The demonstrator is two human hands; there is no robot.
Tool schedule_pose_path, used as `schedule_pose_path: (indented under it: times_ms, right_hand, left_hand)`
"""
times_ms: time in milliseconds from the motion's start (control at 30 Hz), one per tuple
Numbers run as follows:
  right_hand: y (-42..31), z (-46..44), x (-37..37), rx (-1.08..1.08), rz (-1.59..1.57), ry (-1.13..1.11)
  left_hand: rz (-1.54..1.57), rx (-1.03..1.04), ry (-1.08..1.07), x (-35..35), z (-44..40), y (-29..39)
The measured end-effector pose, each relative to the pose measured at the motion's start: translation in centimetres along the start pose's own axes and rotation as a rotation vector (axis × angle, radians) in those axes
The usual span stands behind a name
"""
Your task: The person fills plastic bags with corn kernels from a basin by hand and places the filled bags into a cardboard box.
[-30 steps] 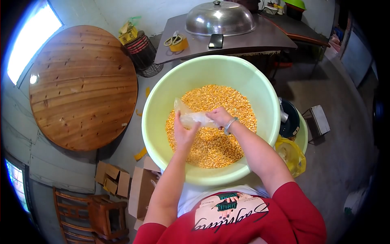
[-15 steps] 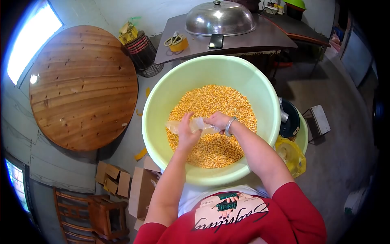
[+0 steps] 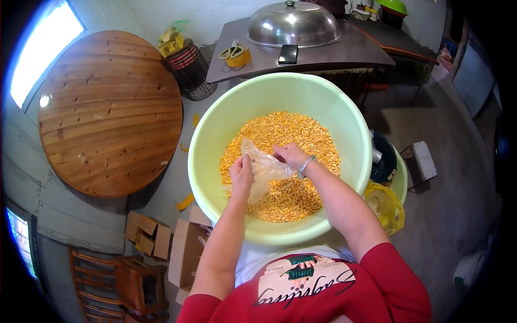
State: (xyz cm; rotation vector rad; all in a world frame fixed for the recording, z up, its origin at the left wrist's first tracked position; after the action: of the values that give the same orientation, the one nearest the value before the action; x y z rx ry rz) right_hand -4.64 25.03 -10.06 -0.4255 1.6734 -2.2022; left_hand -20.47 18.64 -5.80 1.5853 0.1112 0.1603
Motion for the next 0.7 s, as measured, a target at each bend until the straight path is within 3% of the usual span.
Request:
schedule_pose_path:
  times_ms: [200,300,400,467,567,700]
  right_hand:
    - [-2.8,1.4,1.0,-0.198,-0.072,-0.146]
    - [-3.4,1.8,1.6,-0.255,0.107,-0.205]
    - [-3.6,2.2,2.0,-0.228,0.089,-0.23]
    - [-2.9,0.9,0.4,-0.28,0.058,-0.06]
    - [-2.3,0.1,-2.6,-0.305,-0.13,0.17]
    - [-0.8,0.7,-7.3,-0.276,-0.406,0.504]
  left_hand:
    - [-0.066,0.015,-0.013,0.6,0.2,0.3]
    - [-0.054,0.04,-0.012,0.7,0.2,0.4]
    - [-0.077,0.041,-0.028,0.6,-0.1,-0.4]
    - [-0.048,0.023,-0.049,0.4,-0.3,-0.8]
    - [-0.408,0.034,-0.061,1.4,0.4,0.6]
    - [-0.459,-0.116,-0.228,1.6,0.3,-1.2]
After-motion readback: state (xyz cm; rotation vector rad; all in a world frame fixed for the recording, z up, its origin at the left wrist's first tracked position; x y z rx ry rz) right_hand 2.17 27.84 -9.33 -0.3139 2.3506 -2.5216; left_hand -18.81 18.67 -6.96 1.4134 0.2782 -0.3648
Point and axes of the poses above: each hand's wrist, its own z-axis away from the middle knuckle, its own x-axis out of the palm, y = z × x, the point moved 8 cm from there along -z, towards the middle knuckle, and after that the axes turned 5 degrees about -y, right-handed, at the moved point
